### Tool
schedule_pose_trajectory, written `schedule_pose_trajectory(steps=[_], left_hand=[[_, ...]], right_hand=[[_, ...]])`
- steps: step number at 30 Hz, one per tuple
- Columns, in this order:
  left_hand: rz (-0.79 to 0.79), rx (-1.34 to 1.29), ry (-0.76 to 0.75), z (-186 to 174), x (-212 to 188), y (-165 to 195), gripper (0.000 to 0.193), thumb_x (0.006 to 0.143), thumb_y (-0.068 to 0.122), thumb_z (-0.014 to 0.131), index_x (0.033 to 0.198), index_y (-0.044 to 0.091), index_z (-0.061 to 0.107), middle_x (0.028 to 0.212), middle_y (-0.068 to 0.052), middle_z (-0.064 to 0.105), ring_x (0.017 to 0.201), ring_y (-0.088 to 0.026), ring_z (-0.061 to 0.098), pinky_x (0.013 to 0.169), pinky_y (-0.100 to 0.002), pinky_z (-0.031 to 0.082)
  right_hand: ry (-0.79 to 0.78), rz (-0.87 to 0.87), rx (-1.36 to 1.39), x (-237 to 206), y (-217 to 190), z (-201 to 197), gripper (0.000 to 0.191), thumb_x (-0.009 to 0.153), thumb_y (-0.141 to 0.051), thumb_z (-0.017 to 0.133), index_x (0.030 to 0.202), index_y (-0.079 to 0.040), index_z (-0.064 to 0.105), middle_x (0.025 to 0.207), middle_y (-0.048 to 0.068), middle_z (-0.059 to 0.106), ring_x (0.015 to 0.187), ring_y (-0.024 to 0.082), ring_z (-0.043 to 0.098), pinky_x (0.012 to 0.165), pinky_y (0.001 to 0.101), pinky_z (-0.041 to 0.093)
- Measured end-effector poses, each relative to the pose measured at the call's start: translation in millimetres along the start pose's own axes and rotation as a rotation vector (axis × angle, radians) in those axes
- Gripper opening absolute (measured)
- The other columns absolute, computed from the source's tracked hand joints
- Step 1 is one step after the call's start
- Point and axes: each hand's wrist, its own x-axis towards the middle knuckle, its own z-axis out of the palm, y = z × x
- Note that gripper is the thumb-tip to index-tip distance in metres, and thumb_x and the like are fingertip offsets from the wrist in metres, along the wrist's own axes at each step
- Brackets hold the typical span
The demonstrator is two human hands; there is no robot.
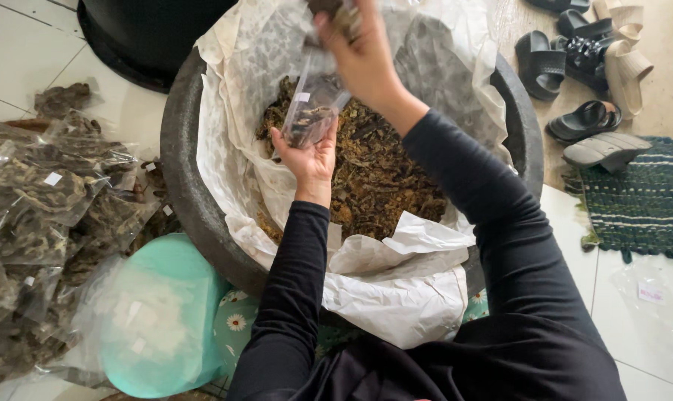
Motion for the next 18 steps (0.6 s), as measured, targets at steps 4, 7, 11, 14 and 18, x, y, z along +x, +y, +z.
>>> schedule_pose_trajectory(steps=[4,7,11,14,18], left_hand=[[0.078,-0.068,0.184,-1,1,9,0.085,0.088,0.060,0.059,0.151,0.007,0.039,0.143,-0.027,0.050,0.127,-0.049,0.053,0.101,-0.070,0.048],[0.114,-0.057,0.201,3,-2,14,0.082,0.090,0.058,0.060,0.152,0.008,0.039,0.144,-0.026,0.050,0.130,-0.047,0.053,0.103,-0.070,0.050],[0.106,-0.010,0.170,14,-16,14,0.077,0.092,0.054,0.060,0.147,0.004,0.042,0.142,-0.028,0.049,0.131,-0.048,0.052,0.103,-0.070,0.051],[0.158,-0.024,0.072,27,-27,20,0.073,0.096,0.053,0.061,0.148,0.003,0.046,0.145,-0.025,0.049,0.133,-0.043,0.053,0.108,-0.065,0.052],[0.111,-0.074,-0.049,41,-34,30,0.073,0.094,0.054,0.062,0.145,0.005,0.046,0.143,-0.022,0.053,0.132,-0.041,0.054,0.107,-0.064,0.052]], right_hand=[[-0.442,-0.412,-0.422,-12,-13,-8,0.036,0.104,-0.020,0.079,0.133,-0.011,0.061,0.152,0.011,0.056,0.151,0.030,0.044,0.127,0.0493,0.037],[-0.460,-0.218,-0.309,-20,-8,-26,0.036,0.103,-0.027,0.075,0.134,-0.012,0.065,0.157,0.013,0.049,0.149,0.026,0.045,0.125,0.0456,0.039],[-0.337,0.040,0.282,-2,38,-57,0.040,0.108,-0.039,0.067,0.136,-0.010,0.065,0.144,0.008,0.064,0.136,0.021,0.061,0.119,0.0395,0.049],[-0.107,0.209,0.197,11,97,-72,0.047,0.107,-0.042,0.068,0.132,-0.003,0.067,0.123,0.010,0.067,0.111,0.019,0.063,0.096,0.0356,0.049],[-0.151,0.503,-0.690,-8,156,-74,0.080,0.093,-0.067,0.063,0.146,-0.008,0.052,0.137,0.031,0.054,0.120,0.044,0.056,0.101,0.0541,0.044]])
